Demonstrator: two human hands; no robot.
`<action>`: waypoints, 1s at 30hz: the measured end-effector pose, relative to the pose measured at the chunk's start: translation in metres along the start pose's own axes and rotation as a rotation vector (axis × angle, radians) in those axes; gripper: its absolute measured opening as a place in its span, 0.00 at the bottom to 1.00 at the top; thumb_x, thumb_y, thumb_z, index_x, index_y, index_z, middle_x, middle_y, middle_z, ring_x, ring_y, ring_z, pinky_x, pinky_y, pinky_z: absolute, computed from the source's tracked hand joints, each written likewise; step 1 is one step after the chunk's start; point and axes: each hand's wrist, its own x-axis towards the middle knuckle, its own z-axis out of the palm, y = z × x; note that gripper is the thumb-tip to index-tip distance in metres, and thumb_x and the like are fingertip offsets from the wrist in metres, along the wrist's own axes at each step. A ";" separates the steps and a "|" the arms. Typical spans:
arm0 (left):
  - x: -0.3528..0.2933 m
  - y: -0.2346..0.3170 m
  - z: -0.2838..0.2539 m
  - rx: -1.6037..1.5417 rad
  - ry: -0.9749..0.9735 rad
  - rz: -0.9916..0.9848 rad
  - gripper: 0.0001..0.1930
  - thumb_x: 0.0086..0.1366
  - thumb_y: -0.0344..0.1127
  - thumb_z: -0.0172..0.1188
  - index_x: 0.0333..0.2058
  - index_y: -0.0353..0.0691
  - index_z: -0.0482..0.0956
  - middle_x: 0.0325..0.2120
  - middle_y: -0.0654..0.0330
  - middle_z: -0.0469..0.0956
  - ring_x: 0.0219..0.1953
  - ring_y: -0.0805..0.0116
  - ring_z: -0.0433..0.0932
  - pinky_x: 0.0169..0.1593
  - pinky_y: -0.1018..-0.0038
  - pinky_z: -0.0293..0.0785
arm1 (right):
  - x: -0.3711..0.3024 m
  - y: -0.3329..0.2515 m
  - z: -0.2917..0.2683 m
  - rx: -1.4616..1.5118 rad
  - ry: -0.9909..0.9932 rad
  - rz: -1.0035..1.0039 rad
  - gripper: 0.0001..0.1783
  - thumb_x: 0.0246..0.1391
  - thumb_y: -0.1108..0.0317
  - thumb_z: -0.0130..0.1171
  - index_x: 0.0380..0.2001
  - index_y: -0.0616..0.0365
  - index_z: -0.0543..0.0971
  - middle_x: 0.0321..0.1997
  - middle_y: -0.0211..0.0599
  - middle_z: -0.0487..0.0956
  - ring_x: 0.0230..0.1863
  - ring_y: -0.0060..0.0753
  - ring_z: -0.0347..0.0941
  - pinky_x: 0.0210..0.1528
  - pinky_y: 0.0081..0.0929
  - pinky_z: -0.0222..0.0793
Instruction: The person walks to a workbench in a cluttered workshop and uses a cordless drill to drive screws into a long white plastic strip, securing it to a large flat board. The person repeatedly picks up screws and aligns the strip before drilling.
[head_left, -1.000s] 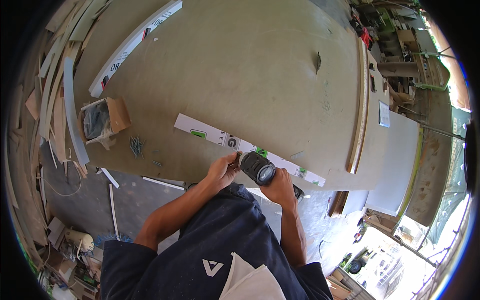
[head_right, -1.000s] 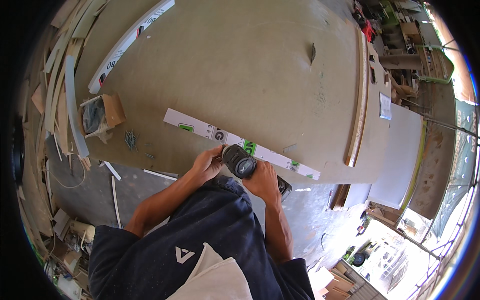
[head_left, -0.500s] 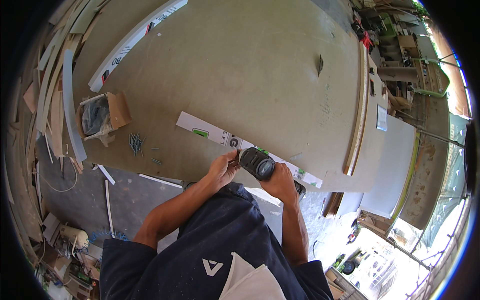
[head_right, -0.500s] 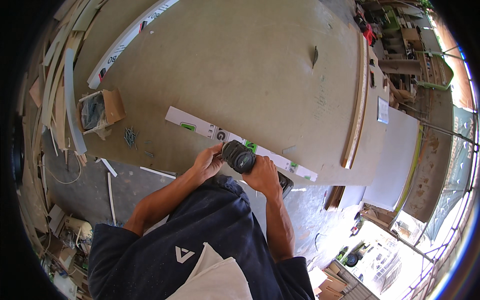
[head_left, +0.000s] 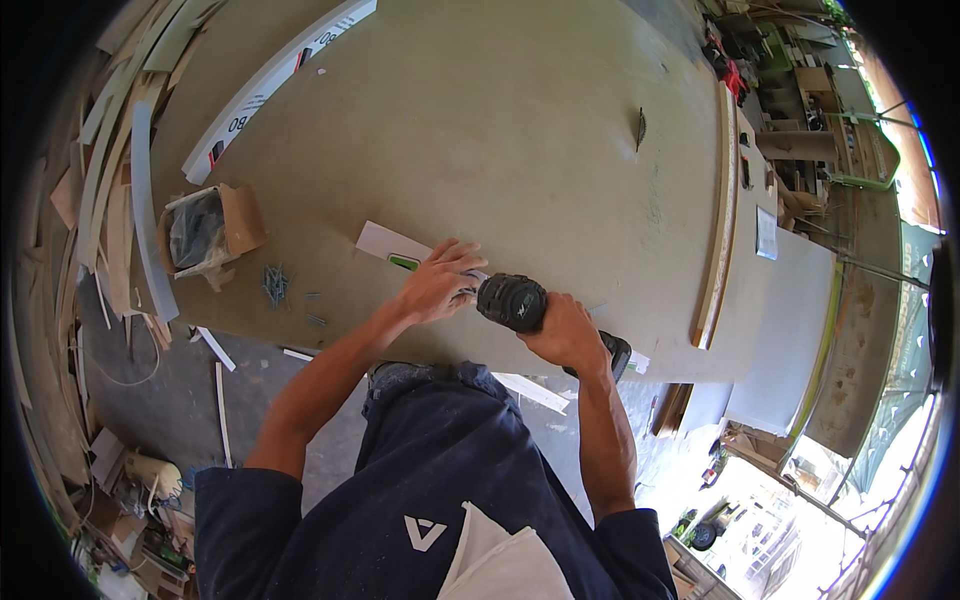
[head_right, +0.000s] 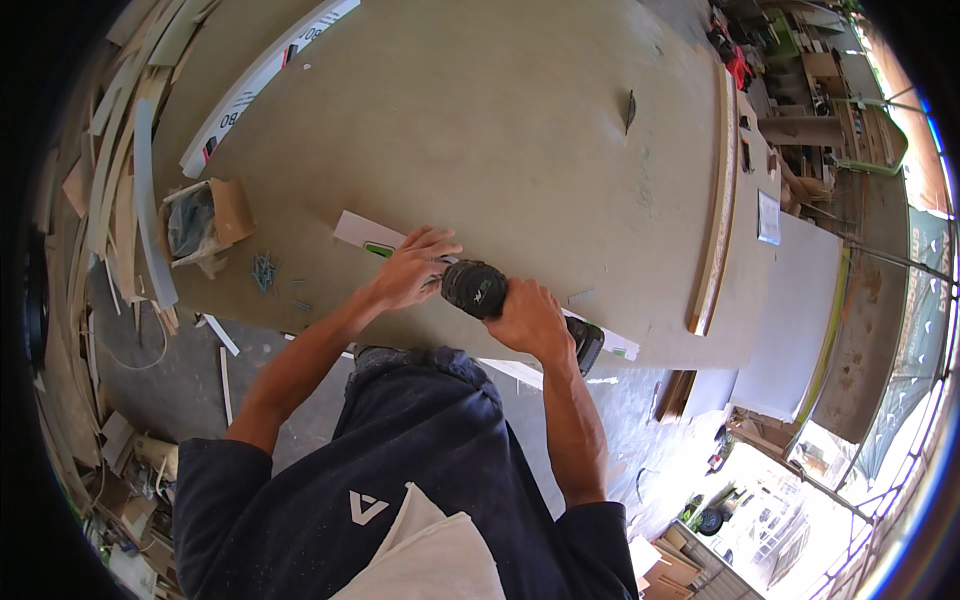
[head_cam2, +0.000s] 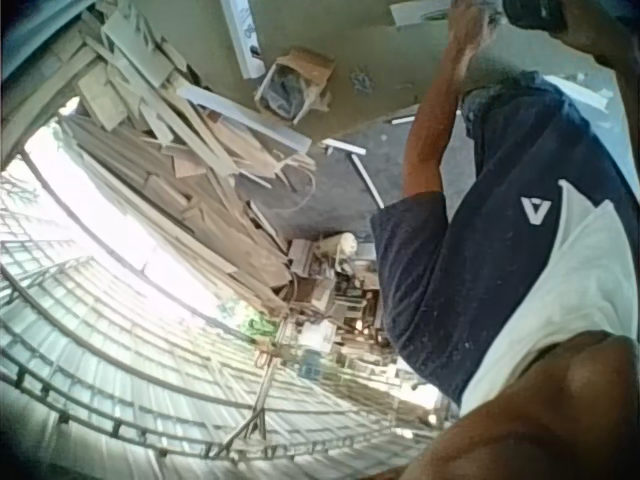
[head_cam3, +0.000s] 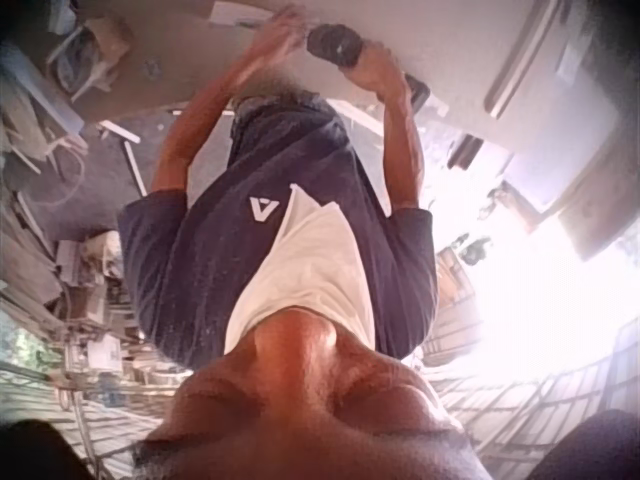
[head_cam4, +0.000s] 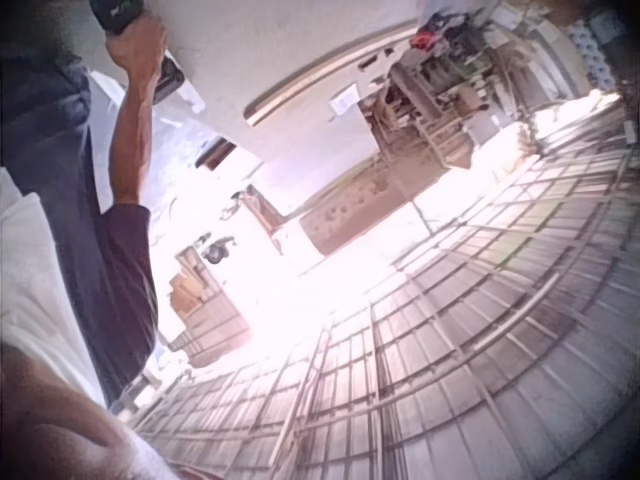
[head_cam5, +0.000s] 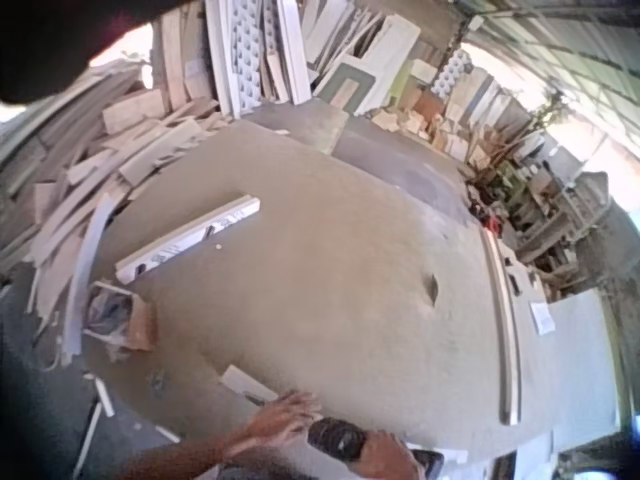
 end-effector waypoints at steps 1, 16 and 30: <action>-0.003 -0.010 0.009 0.000 -0.078 0.020 0.08 0.53 0.31 0.71 0.34 0.45 0.87 0.55 0.64 0.80 0.67 0.59 0.69 0.73 0.54 0.57 | -0.001 -0.004 -0.003 -0.001 0.000 -0.006 0.19 0.43 0.61 0.69 0.35 0.65 0.84 0.38 0.62 0.83 0.45 0.66 0.80 0.51 0.51 0.76; -0.006 -0.015 0.016 0.082 -0.143 0.099 0.06 0.62 0.39 0.68 0.37 0.55 0.90 0.58 0.74 0.80 0.67 0.68 0.69 0.67 0.62 0.61 | -0.008 -0.007 -0.004 -0.092 0.003 -0.031 0.15 0.39 0.66 0.67 0.33 0.62 0.85 0.34 0.60 0.83 0.42 0.66 0.80 0.47 0.51 0.77; -0.009 -0.015 0.020 0.040 -0.048 0.118 0.03 0.55 0.34 0.71 0.28 0.47 0.86 0.55 0.70 0.83 0.65 0.64 0.72 0.60 0.61 0.66 | 0.001 0.001 -0.001 -0.055 -0.007 -0.012 0.18 0.40 0.64 0.70 0.35 0.64 0.84 0.35 0.59 0.84 0.42 0.62 0.82 0.48 0.47 0.77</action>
